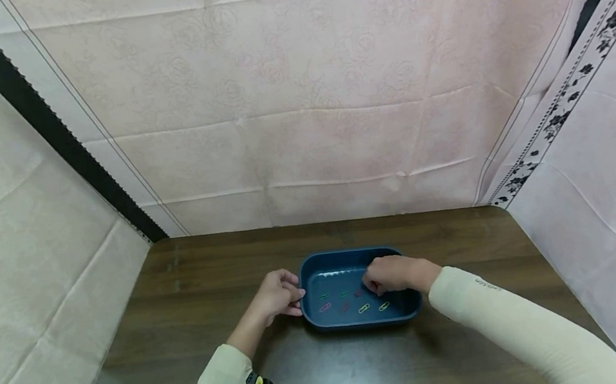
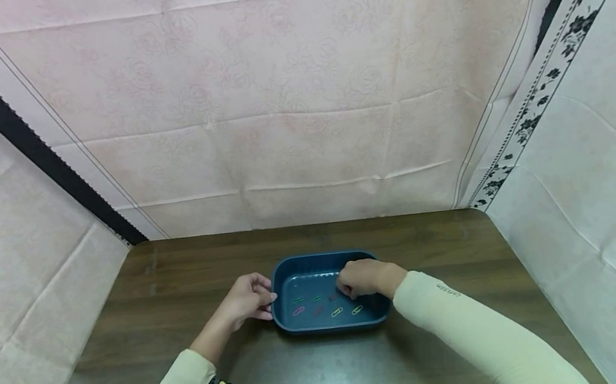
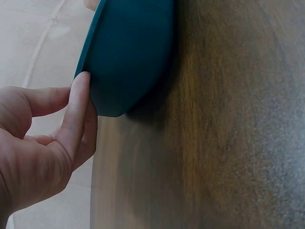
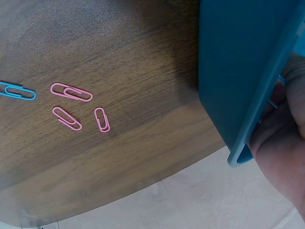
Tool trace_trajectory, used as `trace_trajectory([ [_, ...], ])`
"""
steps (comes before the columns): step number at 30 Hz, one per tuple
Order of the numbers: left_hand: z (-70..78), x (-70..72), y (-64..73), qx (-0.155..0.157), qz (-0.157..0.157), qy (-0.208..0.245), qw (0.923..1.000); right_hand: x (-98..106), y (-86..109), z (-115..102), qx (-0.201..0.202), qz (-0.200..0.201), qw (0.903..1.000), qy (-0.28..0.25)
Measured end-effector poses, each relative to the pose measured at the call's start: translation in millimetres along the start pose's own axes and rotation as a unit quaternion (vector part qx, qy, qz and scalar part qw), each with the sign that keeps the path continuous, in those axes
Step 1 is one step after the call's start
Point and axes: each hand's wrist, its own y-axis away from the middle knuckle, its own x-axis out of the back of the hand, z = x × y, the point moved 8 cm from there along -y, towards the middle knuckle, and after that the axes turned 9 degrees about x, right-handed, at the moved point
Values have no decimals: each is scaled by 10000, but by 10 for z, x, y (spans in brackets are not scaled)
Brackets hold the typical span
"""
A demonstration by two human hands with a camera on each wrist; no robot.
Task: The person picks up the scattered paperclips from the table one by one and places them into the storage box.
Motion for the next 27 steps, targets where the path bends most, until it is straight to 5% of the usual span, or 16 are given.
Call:
trace_trajectory([
  [27, -18, -6, -18, -74, -35, 64, 9999, 173, 120, -49, 350, 516, 9981, -2],
])
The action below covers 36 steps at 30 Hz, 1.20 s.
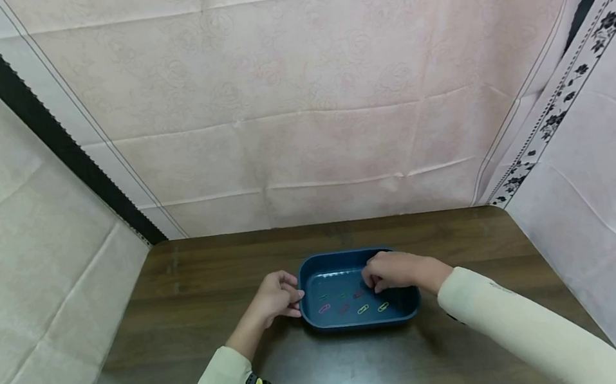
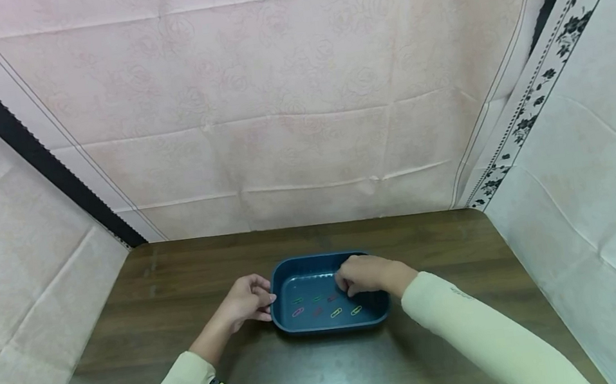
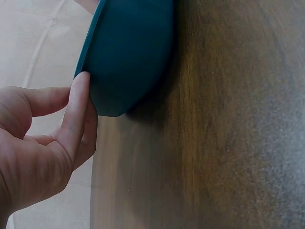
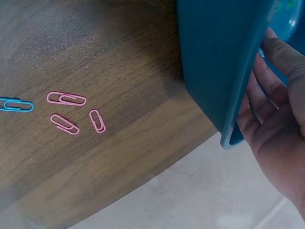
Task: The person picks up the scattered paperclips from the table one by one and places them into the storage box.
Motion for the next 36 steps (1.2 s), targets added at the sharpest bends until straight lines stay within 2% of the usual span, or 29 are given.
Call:
trace_trajectory([
  [8, -3, 7, 4, 31, -2, -44, 10000, 108, 96, -77, 255, 362, 9989, -141],
  [17, 8, 14, 14, -11, -13, -42, 10000, 250, 295, -131, 490, 1055, 9931, -112],
  [25, 23, -7, 43, -21, -64, -24, 10000, 277, 556, -58, 121, 1534, 9876, -303],
  [32, 34, -10, 44, -51, -48, -42, 10000, 328, 794, -24, 136, 2073, 9765, -572],
  [36, 17, -2, 33, -19, -35, -48, 10000, 330, 909, 13, -28, 2318, 9705, -659],
])
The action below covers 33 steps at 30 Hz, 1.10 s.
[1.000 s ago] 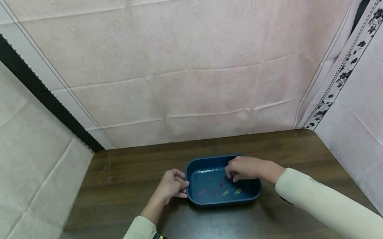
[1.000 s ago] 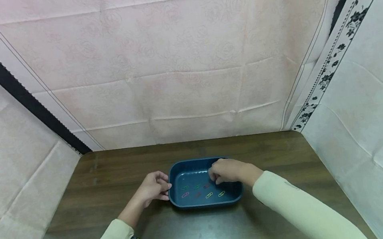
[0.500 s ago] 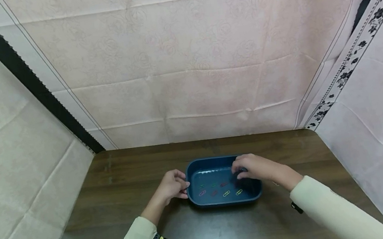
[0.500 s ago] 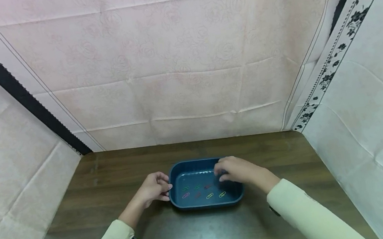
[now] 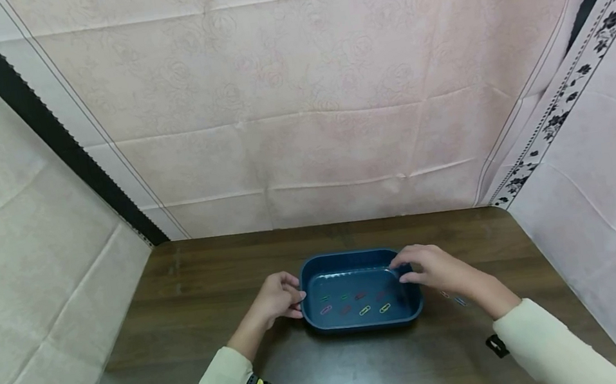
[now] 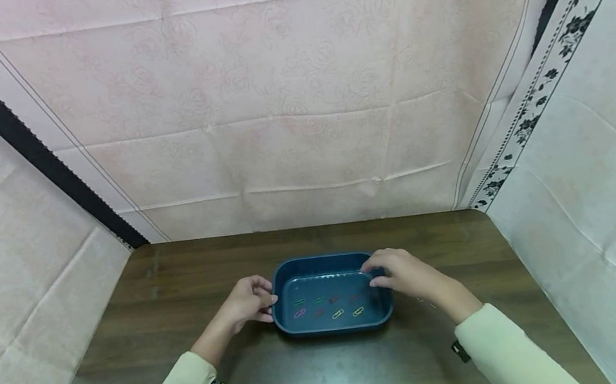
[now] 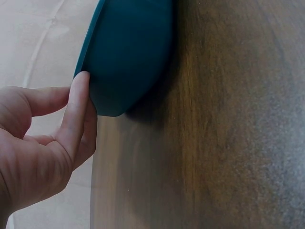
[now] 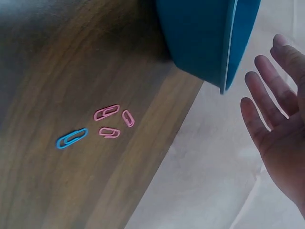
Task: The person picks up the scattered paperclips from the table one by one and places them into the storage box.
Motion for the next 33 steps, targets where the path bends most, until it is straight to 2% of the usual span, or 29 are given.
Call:
trace_trajectory([
  [8, -22, 9, -34, 45, 12, 17, 10000, 76, 185, 104, -274, 577, 9977, 237],
  [16, -30, 12, -53, 12, 20, 8, 10000, 127, 349, 176, -166, 1165, 9917, 526],
  [20, -37, 9, -53, 11, 9, 5, 10000, 154, 467, 268, -322, 1428, 9870, 666],
  [28, -22, 4, -50, -13, 14, -19, 10000, 86, 712, 548, -1050, 1388, 9836, 468],
  [33, -9, 1, -39, -7, 52, -27, 10000, 2, 830, 694, -1356, 1335, 9813, 305],
])
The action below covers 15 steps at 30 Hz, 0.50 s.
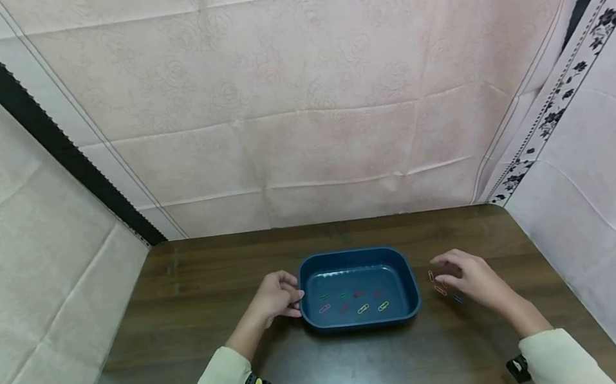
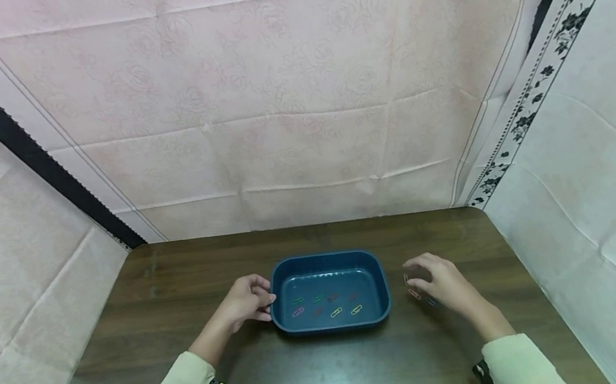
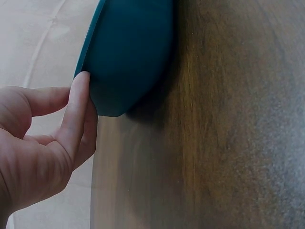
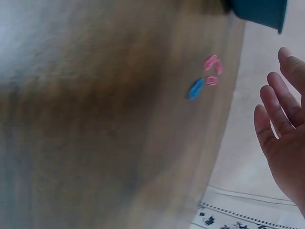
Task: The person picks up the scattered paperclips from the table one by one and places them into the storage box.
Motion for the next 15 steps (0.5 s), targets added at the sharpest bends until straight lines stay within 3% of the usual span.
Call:
trace_trajectory([
  [15, -9, 10, -7, 60, 28, -63, 10000, -147, 25, 315, -376, -13, 9992, 114],
])
